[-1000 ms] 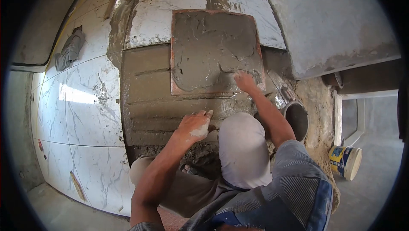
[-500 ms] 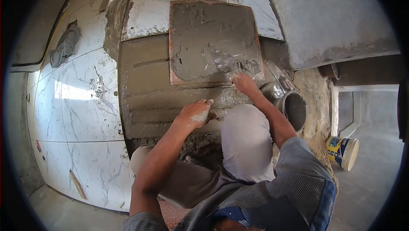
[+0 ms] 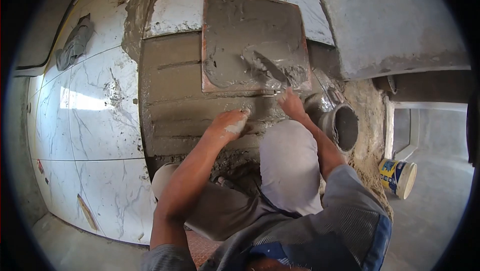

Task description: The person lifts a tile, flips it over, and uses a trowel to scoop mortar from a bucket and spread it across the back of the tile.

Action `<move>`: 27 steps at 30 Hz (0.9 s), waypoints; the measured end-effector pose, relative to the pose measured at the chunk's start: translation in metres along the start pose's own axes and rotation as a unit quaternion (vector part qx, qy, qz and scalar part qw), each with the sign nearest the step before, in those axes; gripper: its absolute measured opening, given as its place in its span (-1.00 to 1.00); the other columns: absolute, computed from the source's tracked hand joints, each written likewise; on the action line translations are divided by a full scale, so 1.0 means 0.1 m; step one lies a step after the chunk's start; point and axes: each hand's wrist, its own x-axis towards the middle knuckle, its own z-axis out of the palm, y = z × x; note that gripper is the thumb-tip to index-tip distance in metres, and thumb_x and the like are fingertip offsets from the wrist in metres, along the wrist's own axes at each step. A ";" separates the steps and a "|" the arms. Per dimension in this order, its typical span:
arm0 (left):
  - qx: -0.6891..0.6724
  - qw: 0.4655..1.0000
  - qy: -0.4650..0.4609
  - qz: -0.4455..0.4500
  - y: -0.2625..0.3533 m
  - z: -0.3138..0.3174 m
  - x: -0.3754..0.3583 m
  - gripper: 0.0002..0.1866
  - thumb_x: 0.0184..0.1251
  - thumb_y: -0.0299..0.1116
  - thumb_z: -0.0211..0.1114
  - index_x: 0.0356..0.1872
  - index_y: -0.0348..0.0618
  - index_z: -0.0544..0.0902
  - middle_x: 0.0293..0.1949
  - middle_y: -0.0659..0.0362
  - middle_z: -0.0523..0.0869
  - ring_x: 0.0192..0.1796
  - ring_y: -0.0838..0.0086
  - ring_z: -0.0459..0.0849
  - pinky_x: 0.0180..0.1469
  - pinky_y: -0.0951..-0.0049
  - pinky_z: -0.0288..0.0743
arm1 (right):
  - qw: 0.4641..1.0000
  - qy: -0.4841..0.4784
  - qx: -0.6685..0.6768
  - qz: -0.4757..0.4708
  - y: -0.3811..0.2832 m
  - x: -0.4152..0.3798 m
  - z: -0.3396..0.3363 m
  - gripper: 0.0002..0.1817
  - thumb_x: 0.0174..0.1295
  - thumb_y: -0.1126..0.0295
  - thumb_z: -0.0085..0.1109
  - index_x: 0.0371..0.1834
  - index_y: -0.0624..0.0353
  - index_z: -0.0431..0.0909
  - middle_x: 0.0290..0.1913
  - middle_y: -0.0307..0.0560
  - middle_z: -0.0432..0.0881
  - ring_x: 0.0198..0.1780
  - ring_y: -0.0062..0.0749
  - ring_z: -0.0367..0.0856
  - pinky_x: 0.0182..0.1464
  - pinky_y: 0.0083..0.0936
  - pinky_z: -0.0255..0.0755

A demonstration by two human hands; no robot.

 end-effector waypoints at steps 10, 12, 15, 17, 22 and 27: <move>0.000 0.999 -0.047 0.002 -0.05 0.02 0.11 -0.44 0.24 -0.06 0.15 0.18 -0.17 0.37 0.07 -0.10 0.51 0.12 0.03 0.46 0.14 0.20 0.36 | 1.000 0.012 0.000 -0.008 -0.07 0.08 -0.26 -0.48 0.12 0.17 0.09 0.00 0.34 0.22 -0.27 0.40 0.55 -0.20 0.29 0.51 -0.14 0.03 0.37; -0.013 0.999 -0.041 -0.005 -0.20 0.14 0.22 -0.45 0.24 -0.05 0.15 0.17 -0.17 0.38 0.08 -0.10 0.51 0.14 0.04 0.45 0.16 0.20 0.35 | 1.000 0.027 0.007 -0.014 -0.04 0.03 -0.33 -0.50 0.12 0.22 0.08 0.00 0.35 0.22 -0.27 0.40 0.55 -0.17 0.28 0.51 -0.13 0.03 0.35; -0.008 0.998 -0.062 0.019 -0.18 0.09 0.16 -0.45 0.25 -0.04 0.14 0.15 -0.20 0.40 0.11 -0.10 0.48 0.16 0.05 0.44 0.18 0.21 0.33 | 0.993 0.096 0.070 0.023 -0.02 -0.31 -0.73 -0.51 0.12 0.23 0.12 0.00 0.31 0.23 -0.32 0.33 0.58 -0.28 0.12 0.59 -0.24 -0.09 0.42; -0.217 0.968 -0.113 -0.054 -0.32 0.11 0.37 -0.40 0.26 0.02 0.12 0.14 -0.28 0.41 0.16 -0.08 0.46 0.20 0.11 0.43 0.22 0.28 0.29 | 0.980 0.111 0.142 0.087 0.03 -0.61 -1.15 -0.52 0.12 0.22 0.14 -0.02 0.29 0.24 -0.38 0.24 0.57 -0.36 -0.02 0.60 -0.31 -0.18 0.43; -0.027 0.990 -0.101 0.091 -0.44 0.21 0.65 -0.35 0.21 0.02 0.15 0.20 -0.23 0.36 0.11 -0.10 0.50 0.18 0.10 0.46 0.19 0.26 0.31 | 0.902 0.251 0.230 0.265 0.39 -2.08 -1.99 -0.59 0.16 0.16 0.15 -0.09 0.22 0.35 -0.48 -0.09 0.48 -0.57 -0.45 0.45 -0.50 -0.46 0.35; -0.032 0.978 -0.196 0.071 -0.23 0.28 0.91 -0.29 0.18 0.07 0.14 0.23 -0.26 0.34 0.18 -0.09 0.44 0.24 0.14 0.41 0.24 0.30 0.24 | 0.897 0.234 0.005 0.376 1.00 -3.83 -2.39 -0.56 0.13 0.15 0.16 -0.06 0.26 0.41 -0.39 0.04 0.57 -0.46 -0.31 0.54 -0.40 -0.34 0.41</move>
